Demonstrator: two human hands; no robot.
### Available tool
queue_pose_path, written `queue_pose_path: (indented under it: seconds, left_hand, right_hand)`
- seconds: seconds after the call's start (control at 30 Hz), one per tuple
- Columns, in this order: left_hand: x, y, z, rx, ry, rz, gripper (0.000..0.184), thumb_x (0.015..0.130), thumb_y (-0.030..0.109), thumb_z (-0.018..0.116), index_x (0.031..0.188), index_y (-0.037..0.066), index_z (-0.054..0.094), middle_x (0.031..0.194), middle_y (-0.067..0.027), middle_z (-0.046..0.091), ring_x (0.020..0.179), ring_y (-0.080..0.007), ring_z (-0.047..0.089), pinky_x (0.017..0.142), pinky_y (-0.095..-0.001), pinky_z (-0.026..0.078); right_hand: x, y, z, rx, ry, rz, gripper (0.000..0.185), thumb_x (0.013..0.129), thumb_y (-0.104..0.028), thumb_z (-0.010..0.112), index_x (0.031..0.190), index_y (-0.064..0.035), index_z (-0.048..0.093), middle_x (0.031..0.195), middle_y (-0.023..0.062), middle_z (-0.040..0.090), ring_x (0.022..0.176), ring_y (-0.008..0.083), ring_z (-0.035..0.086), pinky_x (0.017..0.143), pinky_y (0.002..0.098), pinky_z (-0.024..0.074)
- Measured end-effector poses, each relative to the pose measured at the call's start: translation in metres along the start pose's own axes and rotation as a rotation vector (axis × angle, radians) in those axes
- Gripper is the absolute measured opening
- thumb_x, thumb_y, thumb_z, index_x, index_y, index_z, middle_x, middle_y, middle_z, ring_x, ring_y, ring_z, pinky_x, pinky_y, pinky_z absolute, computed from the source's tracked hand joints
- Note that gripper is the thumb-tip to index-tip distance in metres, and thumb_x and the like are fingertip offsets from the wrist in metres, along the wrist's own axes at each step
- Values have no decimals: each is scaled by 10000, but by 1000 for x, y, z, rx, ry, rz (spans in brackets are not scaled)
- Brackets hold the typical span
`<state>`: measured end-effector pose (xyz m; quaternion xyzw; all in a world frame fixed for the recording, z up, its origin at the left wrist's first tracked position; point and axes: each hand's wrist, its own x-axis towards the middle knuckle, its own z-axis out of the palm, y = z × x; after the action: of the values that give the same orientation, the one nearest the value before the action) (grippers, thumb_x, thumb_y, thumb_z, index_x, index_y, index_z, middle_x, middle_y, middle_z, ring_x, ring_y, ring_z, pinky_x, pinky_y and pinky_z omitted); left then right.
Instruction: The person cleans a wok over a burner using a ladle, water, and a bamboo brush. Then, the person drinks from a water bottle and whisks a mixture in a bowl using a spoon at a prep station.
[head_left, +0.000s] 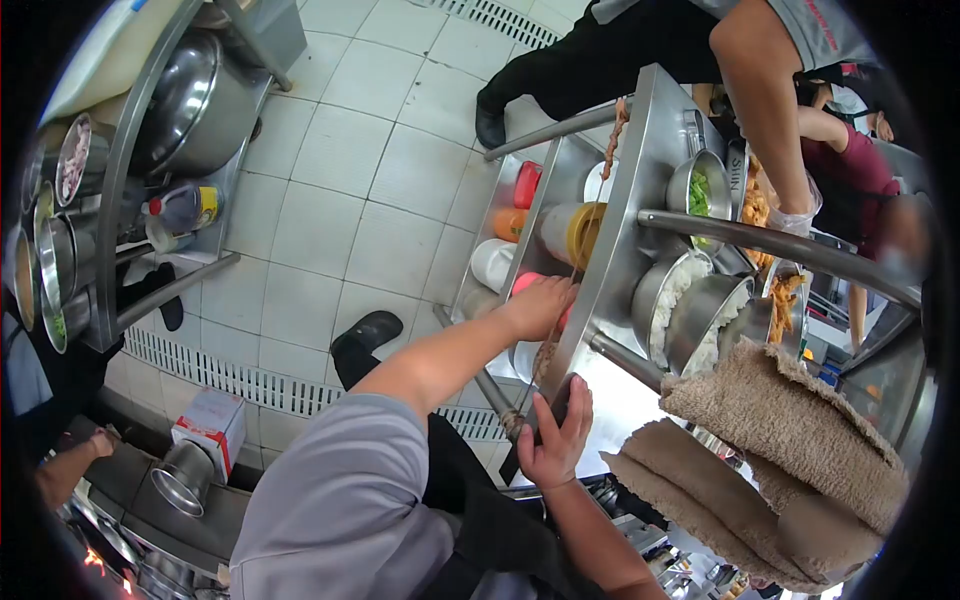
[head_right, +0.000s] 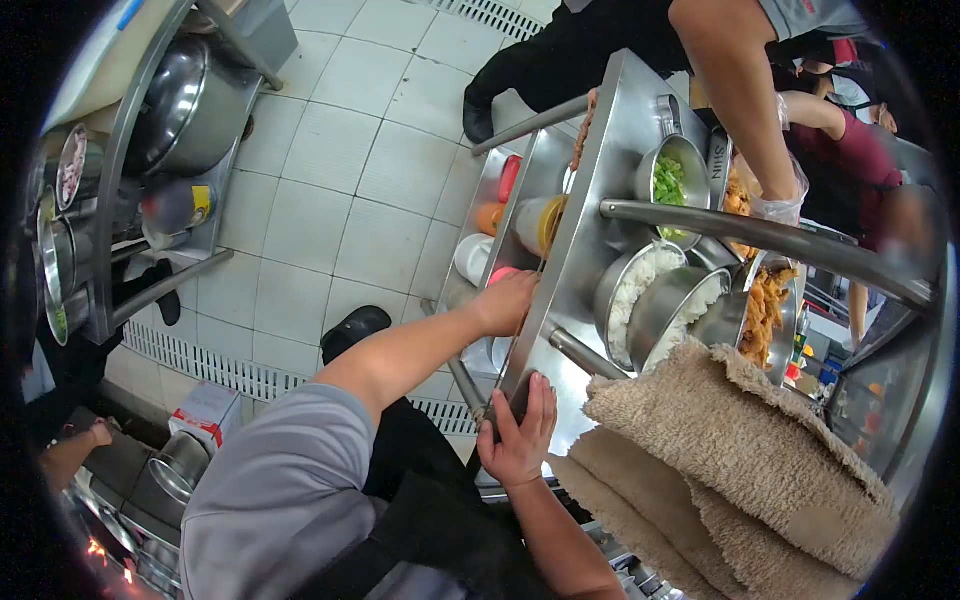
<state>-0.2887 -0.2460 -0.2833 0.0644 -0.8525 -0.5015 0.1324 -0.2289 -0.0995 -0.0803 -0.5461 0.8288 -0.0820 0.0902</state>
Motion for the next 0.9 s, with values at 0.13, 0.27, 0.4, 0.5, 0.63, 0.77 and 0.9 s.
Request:
queue_pose_path:
  seconds: [0.13,0.27,0.4,0.5,0.63,0.77,0.9]
  left_hand:
    - [-10,4,-30,-13,40,-24,843,599,265,794,1293,-47,432,1203,-200,534,1162,-351,514,1028,-423,394]
    - [-16,-1,-48,44,57,24,841,583,264,796,1274,-50,434,1212,-208,530,1159,-362,523,1041,-423,397]
    - [-18,-10,-44,-23,83,40,852,565,228,802,1283,-42,431,1215,-203,534,1158,-351,529,1039,-406,405]
    - [-16,-9,-46,-12,60,30,857,554,214,809,1282,-37,432,1207,-196,545,1138,-346,540,1007,-410,424]
    - [-17,7,-70,137,-168,-148,780,574,223,821,1224,-29,471,1146,-183,586,1074,-344,572,933,-423,463]
    - [-45,-12,-82,60,-157,-265,671,591,240,834,1139,5,527,1047,-173,628,995,-354,608,880,-433,490]
    - [-86,-18,-112,-138,-129,-430,585,588,224,840,1085,48,586,1042,-174,647,987,-358,622,867,-452,493]
  right_hand:
    - [1,-2,0,10,5,-7,445,768,-181,584,1194,-53,603,1450,308,311,1314,498,330,1088,575,259]
    - [2,-3,1,6,7,-18,444,767,-186,587,1190,-54,602,1450,303,312,1316,494,328,1090,573,255]
    - [0,-3,3,-18,15,-9,416,790,-213,578,1179,-70,613,1447,298,322,1315,485,336,1091,566,263]
    - [0,-4,3,-27,20,-2,395,806,-231,573,1168,-84,626,1443,296,332,1310,481,345,1090,564,274]
    - [0,-4,4,-20,25,0,392,795,-214,579,1160,-78,629,1441,297,333,1306,486,346,1086,569,279]
    - [0,-2,2,-22,33,-3,437,761,-195,593,1174,-55,612,1454,293,307,1319,486,329,1084,555,269]
    - [1,-1,-2,-22,70,-11,435,744,-189,605,1162,-69,619,1444,292,318,1306,482,349,1075,553,293]
